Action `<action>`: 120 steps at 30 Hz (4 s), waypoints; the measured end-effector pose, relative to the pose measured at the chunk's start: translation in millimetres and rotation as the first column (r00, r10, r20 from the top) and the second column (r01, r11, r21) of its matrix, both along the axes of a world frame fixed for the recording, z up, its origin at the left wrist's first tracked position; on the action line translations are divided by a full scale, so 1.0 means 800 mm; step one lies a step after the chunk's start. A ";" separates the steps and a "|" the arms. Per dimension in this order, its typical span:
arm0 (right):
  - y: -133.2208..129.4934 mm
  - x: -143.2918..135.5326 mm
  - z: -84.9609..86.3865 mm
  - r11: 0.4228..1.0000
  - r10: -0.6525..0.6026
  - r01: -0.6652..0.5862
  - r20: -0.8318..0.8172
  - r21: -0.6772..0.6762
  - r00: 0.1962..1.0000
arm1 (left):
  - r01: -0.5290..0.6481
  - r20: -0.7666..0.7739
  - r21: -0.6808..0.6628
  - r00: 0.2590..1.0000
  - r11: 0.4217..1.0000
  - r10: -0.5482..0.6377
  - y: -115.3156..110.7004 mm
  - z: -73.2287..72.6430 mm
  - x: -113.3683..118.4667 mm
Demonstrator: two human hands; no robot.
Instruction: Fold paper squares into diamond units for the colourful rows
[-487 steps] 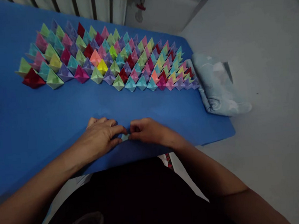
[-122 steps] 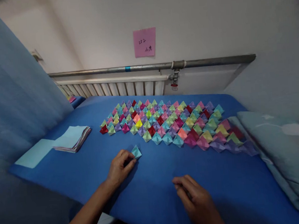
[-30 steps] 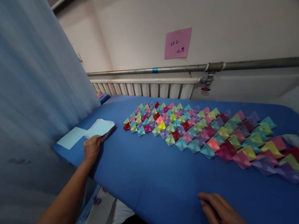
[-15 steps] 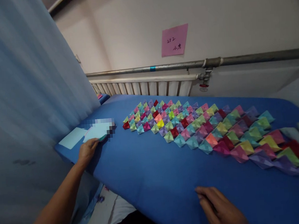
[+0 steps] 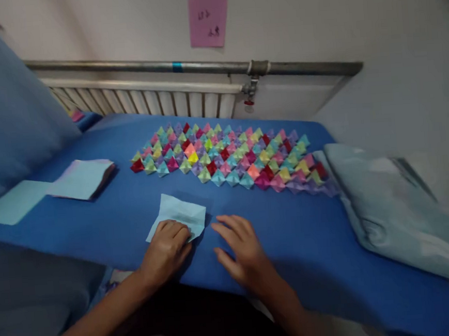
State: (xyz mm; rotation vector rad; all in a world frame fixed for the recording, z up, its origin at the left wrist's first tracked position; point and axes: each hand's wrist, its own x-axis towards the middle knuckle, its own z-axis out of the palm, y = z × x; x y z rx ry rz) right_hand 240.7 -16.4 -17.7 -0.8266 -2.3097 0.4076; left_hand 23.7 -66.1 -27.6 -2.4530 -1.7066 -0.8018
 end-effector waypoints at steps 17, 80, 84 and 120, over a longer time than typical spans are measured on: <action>-0.022 0.051 -0.002 0.934 0.020 -0.031 -0.034 -0.357 0.999 | 0.241 0.058 -0.181 0.970 0.954 -0.234 -0.003 -0.012 -0.041; -0.007 0.011 0.013 0.756 -0.278 0.237 0.029 -0.611 0.960 | 0.239 -0.119 0.036 0.965 0.970 -0.233 -0.001 -0.008 0.005; -0.015 0.019 0.004 0.931 -0.112 0.127 0.063 -0.341 0.992 | 0.237 -0.097 0.022 0.967 0.971 -0.234 -0.003 -0.009 0.003; 0.000 -0.001 -0.010 0.886 -0.254 0.303 0.180 -0.351 0.950 | -0.096 0.006 -0.172 0.995 0.980 0.098 0.012 -0.016 0.005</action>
